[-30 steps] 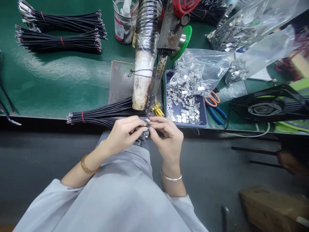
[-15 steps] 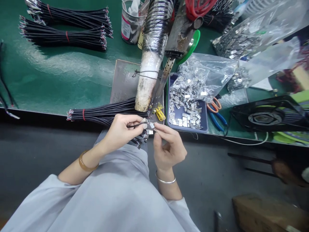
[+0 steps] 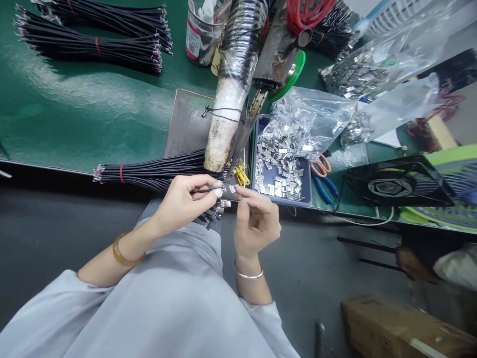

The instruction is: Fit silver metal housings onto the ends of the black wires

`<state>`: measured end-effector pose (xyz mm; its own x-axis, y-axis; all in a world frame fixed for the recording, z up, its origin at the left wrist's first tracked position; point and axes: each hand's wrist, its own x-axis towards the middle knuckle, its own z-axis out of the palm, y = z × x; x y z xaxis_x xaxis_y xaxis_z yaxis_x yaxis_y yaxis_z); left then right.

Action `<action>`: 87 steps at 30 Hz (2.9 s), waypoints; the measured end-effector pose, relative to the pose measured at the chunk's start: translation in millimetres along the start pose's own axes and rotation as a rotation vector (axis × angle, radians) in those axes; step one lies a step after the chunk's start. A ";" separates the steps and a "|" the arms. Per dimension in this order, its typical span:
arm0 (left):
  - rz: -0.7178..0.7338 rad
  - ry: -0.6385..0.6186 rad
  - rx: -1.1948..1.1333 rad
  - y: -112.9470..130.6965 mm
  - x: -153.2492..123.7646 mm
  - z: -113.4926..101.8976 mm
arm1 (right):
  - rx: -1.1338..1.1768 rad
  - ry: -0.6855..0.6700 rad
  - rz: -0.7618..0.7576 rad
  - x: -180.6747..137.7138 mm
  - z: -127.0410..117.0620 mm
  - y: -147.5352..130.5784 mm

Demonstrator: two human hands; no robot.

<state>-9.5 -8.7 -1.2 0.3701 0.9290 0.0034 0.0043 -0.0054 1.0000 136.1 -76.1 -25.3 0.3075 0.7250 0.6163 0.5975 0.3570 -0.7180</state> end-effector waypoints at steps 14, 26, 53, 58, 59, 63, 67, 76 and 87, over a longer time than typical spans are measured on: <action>0.022 0.137 -0.038 -0.3 3.7 9.3 | -0.194 -0.066 -0.290 12.6 2.9 7.5; -0.022 0.208 -0.014 5.4 5.7 10.5 | -0.234 -0.018 -0.402 23.0 8.4 6.7; 0.055 0.219 0.021 7.0 2.5 13.0 | -0.227 -0.104 -0.235 29.0 2.1 -6.9; -0.024 0.135 -0.005 10.6 2.5 12.3 | -0.195 -0.137 -0.208 26.0 -6.1 -1.8; -0.033 0.122 -0.007 11.0 2.3 12.1 | -0.158 -0.109 -0.201 26.0 -8.3 -0.2; -0.047 0.130 -0.004 10.9 1.2 11.4 | 0.103 0.212 -0.230 28.6 -16.4 2.2; -0.034 0.137 -0.010 10.3 0.0 10.6 | 0.103 0.187 -0.069 25.9 -18.4 -0.3; 0.010 0.172 0.031 10.1 1.4 12.6 | -0.217 -0.114 -0.191 26.6 -2.9 2.2; -0.008 0.084 0.094 8.6 -0.4 9.1 | -0.160 -0.104 -0.232 26.4 -4.4 3.2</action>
<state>-1.2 -12.6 7.4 0.2906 0.9568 -0.0002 0.0951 -0.0287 0.9950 149.3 -58.5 -9.9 0.0767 0.6942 0.7157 0.7547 0.4286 -0.4967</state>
